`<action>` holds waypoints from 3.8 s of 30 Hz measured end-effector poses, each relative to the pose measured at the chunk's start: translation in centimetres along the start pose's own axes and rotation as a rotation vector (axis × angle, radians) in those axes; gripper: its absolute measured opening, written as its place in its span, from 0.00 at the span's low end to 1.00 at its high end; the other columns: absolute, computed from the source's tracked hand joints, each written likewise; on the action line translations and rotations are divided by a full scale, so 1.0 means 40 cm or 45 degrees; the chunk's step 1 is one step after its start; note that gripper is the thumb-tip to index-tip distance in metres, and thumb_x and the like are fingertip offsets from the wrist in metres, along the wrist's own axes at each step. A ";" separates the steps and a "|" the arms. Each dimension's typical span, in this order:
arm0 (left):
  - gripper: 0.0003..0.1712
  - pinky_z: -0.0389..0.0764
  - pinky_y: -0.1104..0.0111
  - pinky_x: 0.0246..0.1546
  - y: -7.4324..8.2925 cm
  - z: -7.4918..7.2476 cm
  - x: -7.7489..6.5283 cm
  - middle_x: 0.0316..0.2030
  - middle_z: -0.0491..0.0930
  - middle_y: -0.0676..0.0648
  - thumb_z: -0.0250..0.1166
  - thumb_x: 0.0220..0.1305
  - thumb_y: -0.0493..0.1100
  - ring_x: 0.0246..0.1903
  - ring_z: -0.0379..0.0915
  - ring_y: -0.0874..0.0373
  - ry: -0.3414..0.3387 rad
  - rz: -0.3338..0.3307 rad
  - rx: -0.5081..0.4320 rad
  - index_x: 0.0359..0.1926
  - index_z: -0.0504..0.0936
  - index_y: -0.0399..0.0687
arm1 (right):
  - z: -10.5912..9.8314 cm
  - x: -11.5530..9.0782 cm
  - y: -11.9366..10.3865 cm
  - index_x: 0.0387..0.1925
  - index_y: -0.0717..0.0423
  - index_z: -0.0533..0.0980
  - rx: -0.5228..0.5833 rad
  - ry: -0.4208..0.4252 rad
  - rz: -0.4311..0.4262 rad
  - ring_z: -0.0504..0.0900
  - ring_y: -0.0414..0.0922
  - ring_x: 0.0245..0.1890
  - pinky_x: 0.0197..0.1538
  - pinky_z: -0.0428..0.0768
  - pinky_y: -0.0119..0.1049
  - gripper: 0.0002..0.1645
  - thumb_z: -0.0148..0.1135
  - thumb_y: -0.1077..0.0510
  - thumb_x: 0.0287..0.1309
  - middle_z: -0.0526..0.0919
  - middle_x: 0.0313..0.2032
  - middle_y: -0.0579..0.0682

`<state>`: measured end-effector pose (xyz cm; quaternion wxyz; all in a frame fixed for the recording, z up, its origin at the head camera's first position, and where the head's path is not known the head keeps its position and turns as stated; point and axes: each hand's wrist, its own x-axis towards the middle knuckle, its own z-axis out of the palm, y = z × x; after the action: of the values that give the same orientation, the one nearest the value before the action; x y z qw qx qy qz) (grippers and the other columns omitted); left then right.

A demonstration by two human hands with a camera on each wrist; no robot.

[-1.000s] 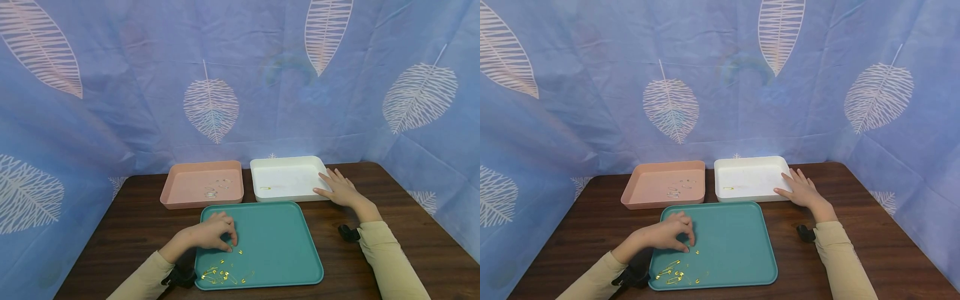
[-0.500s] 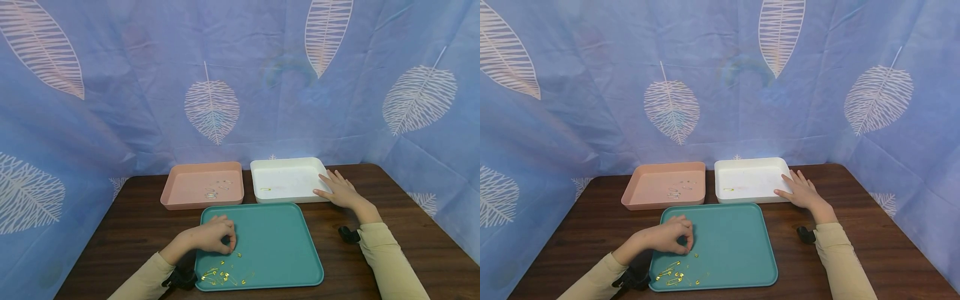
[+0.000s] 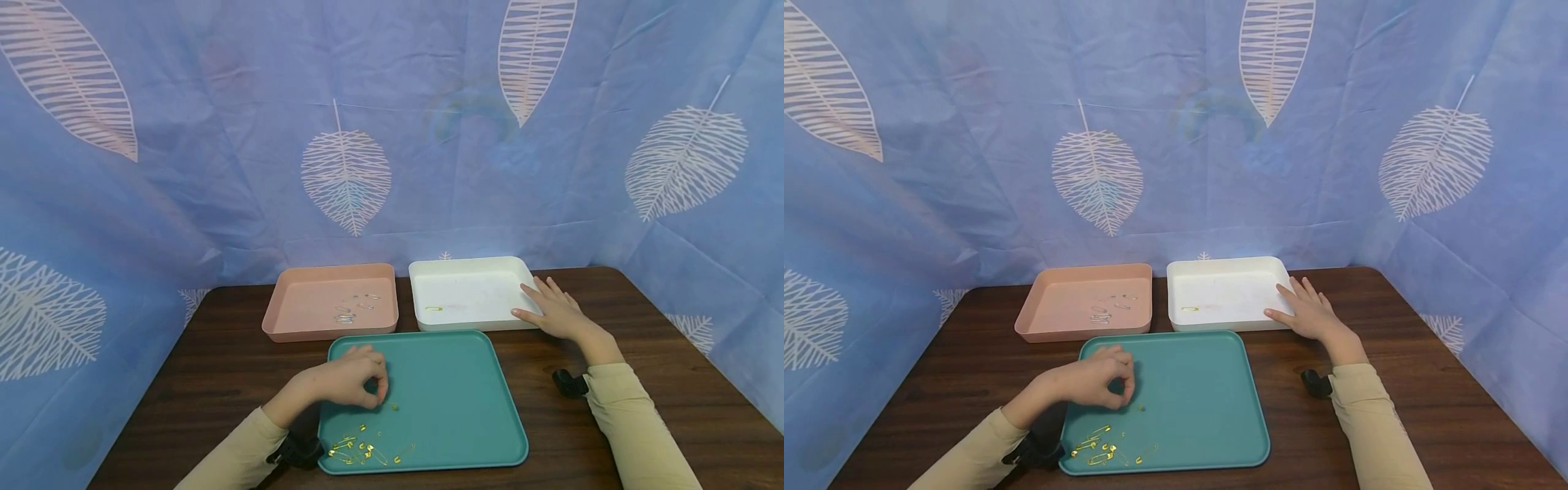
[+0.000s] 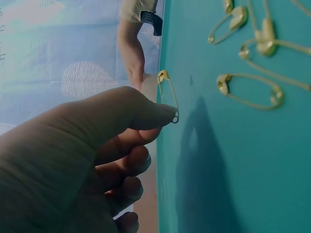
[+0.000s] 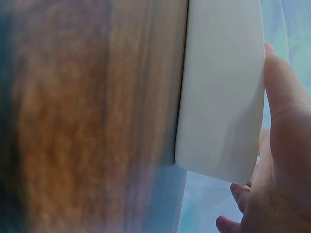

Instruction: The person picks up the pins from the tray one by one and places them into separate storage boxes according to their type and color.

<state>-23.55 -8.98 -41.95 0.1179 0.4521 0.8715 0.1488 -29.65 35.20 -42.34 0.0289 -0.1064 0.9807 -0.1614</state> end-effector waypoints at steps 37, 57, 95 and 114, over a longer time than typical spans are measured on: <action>0.07 0.54 0.65 0.40 0.006 -0.105 0.180 0.34 0.75 0.48 0.68 0.57 0.45 0.35 0.55 0.59 0.218 0.070 0.133 0.25 0.81 0.63 | 0.001 0.002 0.003 0.74 0.61 0.52 -0.019 0.009 0.000 0.38 0.71 0.74 0.67 0.40 0.74 0.53 0.52 0.30 0.63 0.45 0.74 0.71; 0.05 0.60 0.65 0.41 -0.015 -0.153 0.299 0.36 0.77 0.48 0.64 0.63 0.45 0.37 0.59 0.57 0.355 -0.003 0.240 0.30 0.83 0.58 | 0.000 0.003 0.002 0.74 0.62 0.53 -0.039 0.022 -0.009 0.40 0.71 0.73 0.67 0.42 0.74 0.53 0.52 0.30 0.63 0.45 0.73 0.72; 0.05 0.62 0.62 0.46 -0.076 -0.093 0.467 0.40 0.74 0.56 0.62 0.66 0.51 0.42 0.63 0.57 0.460 -0.461 0.323 0.36 0.84 0.64 | -0.001 0.004 0.006 0.73 0.62 0.55 -0.042 0.032 -0.022 0.41 0.71 0.73 0.66 0.43 0.74 0.52 0.52 0.30 0.63 0.46 0.73 0.72; 0.03 0.58 0.64 0.40 -0.055 -0.093 0.441 0.39 0.74 0.56 0.63 0.65 0.52 0.39 0.61 0.57 0.489 -0.381 0.433 0.36 0.83 0.66 | -0.005 0.001 0.003 0.73 0.62 0.55 -0.029 0.026 -0.024 0.40 0.72 0.73 0.66 0.42 0.74 0.52 0.52 0.31 0.63 0.46 0.73 0.72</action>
<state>-36.42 3.76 -40.57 -0.1059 0.2956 0.9473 0.0643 -29.73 35.38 -42.19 0.0162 -0.1143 0.9817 -0.1514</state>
